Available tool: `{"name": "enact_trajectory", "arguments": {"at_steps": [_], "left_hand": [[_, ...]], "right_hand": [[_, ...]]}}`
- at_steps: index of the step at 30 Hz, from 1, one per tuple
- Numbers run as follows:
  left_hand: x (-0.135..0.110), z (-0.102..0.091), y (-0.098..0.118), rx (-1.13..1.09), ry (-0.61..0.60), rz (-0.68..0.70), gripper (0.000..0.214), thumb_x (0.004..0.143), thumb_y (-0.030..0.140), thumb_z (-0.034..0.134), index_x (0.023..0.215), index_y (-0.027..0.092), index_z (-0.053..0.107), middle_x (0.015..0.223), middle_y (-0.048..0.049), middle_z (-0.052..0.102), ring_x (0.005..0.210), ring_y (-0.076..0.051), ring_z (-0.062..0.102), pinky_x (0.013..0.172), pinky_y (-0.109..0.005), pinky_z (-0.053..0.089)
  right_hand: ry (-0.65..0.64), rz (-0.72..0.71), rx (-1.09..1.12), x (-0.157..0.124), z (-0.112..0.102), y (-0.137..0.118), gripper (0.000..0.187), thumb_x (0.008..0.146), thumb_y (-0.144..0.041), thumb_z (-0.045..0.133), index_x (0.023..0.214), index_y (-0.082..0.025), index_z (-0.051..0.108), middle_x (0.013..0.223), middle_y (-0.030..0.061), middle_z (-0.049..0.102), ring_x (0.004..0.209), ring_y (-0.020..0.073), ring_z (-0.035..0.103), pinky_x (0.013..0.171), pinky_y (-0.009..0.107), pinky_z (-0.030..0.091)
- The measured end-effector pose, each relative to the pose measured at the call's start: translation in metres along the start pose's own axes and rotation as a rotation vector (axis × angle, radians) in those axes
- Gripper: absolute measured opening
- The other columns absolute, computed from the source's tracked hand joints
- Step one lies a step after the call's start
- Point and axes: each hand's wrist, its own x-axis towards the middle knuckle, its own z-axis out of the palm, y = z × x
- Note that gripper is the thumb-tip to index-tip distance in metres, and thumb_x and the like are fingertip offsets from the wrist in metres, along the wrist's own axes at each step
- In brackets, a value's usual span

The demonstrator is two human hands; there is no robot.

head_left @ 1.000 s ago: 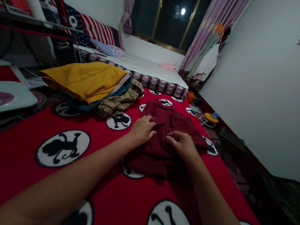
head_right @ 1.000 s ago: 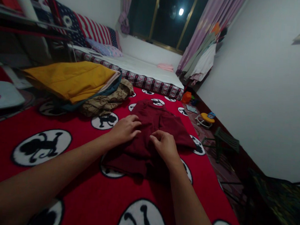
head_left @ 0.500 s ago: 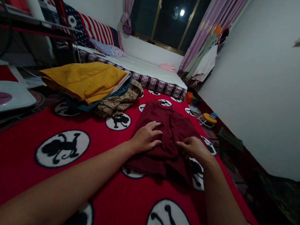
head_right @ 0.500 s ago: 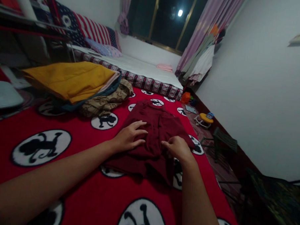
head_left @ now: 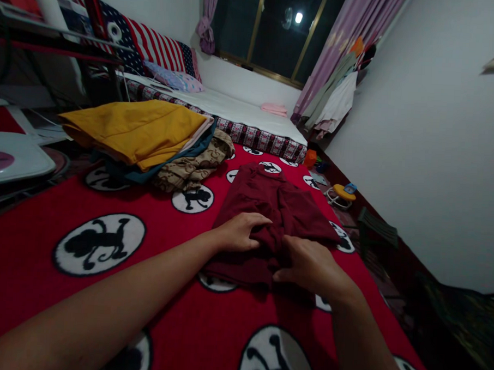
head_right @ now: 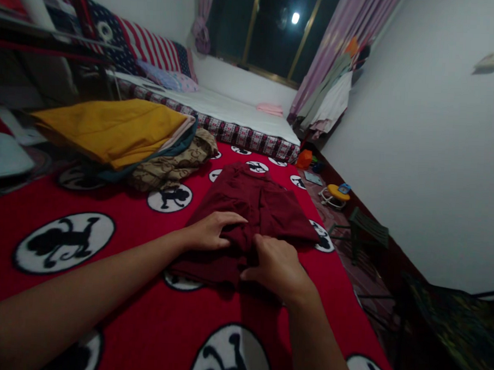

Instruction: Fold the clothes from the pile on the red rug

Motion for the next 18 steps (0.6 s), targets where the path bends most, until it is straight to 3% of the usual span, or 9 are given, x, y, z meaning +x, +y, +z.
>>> {"name": "enact_trajectory", "arguments": {"at_steps": [4,6,9,12,15,18], "left_hand": [[0.002,-0.001,-0.003,-0.105,0.081,-0.086,0.039,0.071,0.014,0.054,0.108,0.012,0.067,0.112,-0.0091,0.068,0.107,-0.021,0.060,0.097,-0.029,0.042],[0.004,-0.003,-0.005,-0.177,0.136,-0.189,0.030,0.077,0.015,0.047,0.097,0.013,0.070,0.099,-0.0053,0.071,0.096,-0.020,0.063,0.089,-0.027,0.046],[0.006,-0.008,-0.010,-0.251,0.237,-0.363,0.029,0.083,0.024,0.044,0.088,0.010,0.069,0.084,-0.0025,0.070,0.082,-0.020,0.062,0.075,-0.026,0.048],[0.005,-0.010,-0.009,-0.314,0.258,-0.426,0.036,0.088,0.031,0.041,0.092,0.008,0.069,0.086,-0.0038,0.070,0.081,-0.021,0.062,0.074,-0.028,0.048],[0.003,-0.011,0.000,-0.290,-0.004,-0.248,0.034,0.090,0.031,0.044,0.106,0.015,0.069,0.114,-0.0060,0.068,0.107,-0.024,0.060,0.096,-0.036,0.042],[0.000,-0.011,0.013,-0.091,-0.343,-0.025,0.030,0.086,0.039,0.057,0.110,0.029,0.070,0.143,-0.0028,0.049,0.138,-0.029,0.033,0.114,-0.050,0.015]], "right_hand": [[0.151,0.095,0.077,0.001,0.011,0.004,0.020,0.068,-0.018,0.058,0.088,-0.022,0.057,0.078,0.0031,0.067,0.068,0.0179,0.060,0.056,0.025,0.031],[0.398,0.209,0.246,-0.003,0.007,0.018,0.018,0.068,-0.019,0.056,0.085,-0.022,0.058,0.073,0.0010,0.065,0.066,0.0164,0.059,0.059,0.025,0.036],[0.866,0.325,0.502,-0.014,0.002,0.039,0.024,0.068,-0.022,0.056,0.092,-0.021,0.060,0.076,0.0011,0.063,0.066,0.0161,0.059,0.061,0.026,0.043],[1.092,0.318,0.675,-0.026,0.006,0.046,0.030,0.069,-0.022,0.057,0.098,-0.020,0.063,0.079,0.0015,0.062,0.066,0.0160,0.058,0.061,0.027,0.046],[1.211,0.316,0.800,-0.032,0.017,0.048,0.028,0.068,-0.020,0.058,0.095,-0.019,0.066,0.081,0.0017,0.062,0.070,0.0161,0.058,0.065,0.027,0.046],[1.376,0.365,0.866,-0.033,0.029,0.053,0.027,0.067,-0.016,0.049,0.088,-0.017,0.066,0.079,0.0019,0.061,0.070,0.0154,0.055,0.063,0.026,0.044]]}}
